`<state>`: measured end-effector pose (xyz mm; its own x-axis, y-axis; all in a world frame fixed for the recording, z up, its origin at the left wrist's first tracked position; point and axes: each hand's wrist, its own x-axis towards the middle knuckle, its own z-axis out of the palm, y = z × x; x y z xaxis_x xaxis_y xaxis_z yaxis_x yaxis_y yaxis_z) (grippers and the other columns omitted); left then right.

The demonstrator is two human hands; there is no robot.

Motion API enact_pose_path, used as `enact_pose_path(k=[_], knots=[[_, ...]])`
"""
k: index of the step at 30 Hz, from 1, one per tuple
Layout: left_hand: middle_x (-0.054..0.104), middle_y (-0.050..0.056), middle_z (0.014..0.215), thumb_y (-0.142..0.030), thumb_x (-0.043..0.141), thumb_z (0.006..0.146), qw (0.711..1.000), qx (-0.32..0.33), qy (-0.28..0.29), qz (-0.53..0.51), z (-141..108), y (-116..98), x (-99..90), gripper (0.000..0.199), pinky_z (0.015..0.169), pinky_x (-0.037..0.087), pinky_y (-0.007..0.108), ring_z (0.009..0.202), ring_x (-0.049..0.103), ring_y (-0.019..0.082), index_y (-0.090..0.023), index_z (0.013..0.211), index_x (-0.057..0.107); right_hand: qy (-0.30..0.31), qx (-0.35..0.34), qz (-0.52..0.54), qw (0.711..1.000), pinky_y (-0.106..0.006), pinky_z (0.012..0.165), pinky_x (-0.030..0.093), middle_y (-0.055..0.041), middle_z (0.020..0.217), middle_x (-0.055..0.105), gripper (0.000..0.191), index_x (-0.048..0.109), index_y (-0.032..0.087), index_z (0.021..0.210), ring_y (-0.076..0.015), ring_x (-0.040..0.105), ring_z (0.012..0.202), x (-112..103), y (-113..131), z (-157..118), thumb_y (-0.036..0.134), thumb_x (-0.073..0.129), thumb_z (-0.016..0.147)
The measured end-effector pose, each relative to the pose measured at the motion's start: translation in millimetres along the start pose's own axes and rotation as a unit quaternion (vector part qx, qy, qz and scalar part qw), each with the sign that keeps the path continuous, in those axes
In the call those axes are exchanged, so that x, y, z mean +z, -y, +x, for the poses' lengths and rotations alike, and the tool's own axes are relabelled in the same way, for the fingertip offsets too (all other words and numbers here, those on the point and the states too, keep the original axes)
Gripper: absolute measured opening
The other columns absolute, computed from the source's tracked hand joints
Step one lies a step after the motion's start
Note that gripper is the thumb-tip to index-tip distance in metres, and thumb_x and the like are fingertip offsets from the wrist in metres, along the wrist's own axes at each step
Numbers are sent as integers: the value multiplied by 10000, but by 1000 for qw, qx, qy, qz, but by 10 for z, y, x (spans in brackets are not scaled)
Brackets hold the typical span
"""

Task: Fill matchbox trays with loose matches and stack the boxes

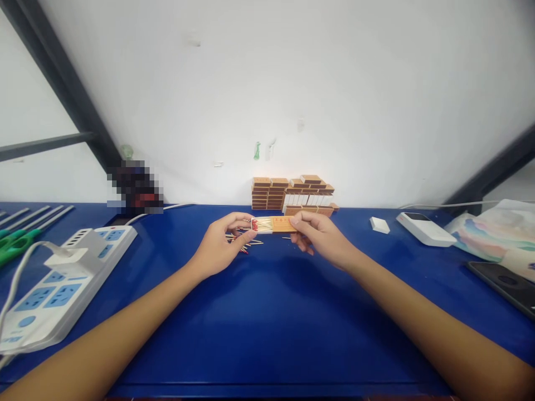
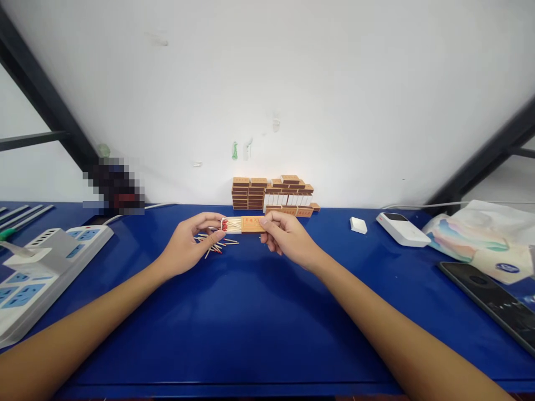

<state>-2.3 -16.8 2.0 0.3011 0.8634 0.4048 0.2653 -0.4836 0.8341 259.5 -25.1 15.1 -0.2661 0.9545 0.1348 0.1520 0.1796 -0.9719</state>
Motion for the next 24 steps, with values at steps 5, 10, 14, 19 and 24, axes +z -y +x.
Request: enact_pose_path(k=[5, 10, 14, 19, 24], knots=[[789, 95, 1117, -449, 767, 899, 999, -19, 38, -29, -13, -2, 12, 429, 655, 631, 305, 821, 736, 191, -182, 1222, 680, 16, 0, 31, 999, -196, 397, 369, 17, 694, 632, 437, 548, 212, 841, -92, 547, 506, 20, -5, -15, 624, 661, 932], [810, 84, 1038, -430, 845, 826, 999, -23, 31, -9, -11, -29, -1, 389, 683, 591, 304, 721, 714, 161, -173, 1079, 699, -16, -1, 79, 997, -197, 372, 341, 52, 660, 635, 403, 525, 248, 1089, -111, 550, 466, 36, 28, -23, 585, 681, 934], [811, 53, 921, -382, 921, 738, 999, -9, 31, -2, -22, -57, -4, 377, 758, 582, 303, 821, 756, 197, -178, 966, 701, -14, -4, 46, 999, -213, 379, 369, 50, 654, 597, 492, 553, 218, 1260, -124, 555, 472, 130, 29, -69, 611, 599, 968], [806, 23, 913, -428, 1029, 524, 995, 43, 77, 40, -105, -80, 53, 803, 895, 574, 369, 900, 763, 240, -218, 1211, 670, -30, -18, -29, 999, -242, 411, 420, 15, 691, 601, 539, 625, 199, 1305, -137, 567, 508, 388, 27, -215, 630, 446, 1034], [772, 26, 942, -505, 1012, 530, 989, 102, 61, 90, -146, -96, 82, 883, 873, 568, 381, 881, 726, 228, -235, 1291, 655, -47, -29, -84, 995, -287, 495, 466, -3, 727, 630, 478, 662, 219, 1237, -151, 582, 526, 482, 79, -280, 604, 462, 1036]])
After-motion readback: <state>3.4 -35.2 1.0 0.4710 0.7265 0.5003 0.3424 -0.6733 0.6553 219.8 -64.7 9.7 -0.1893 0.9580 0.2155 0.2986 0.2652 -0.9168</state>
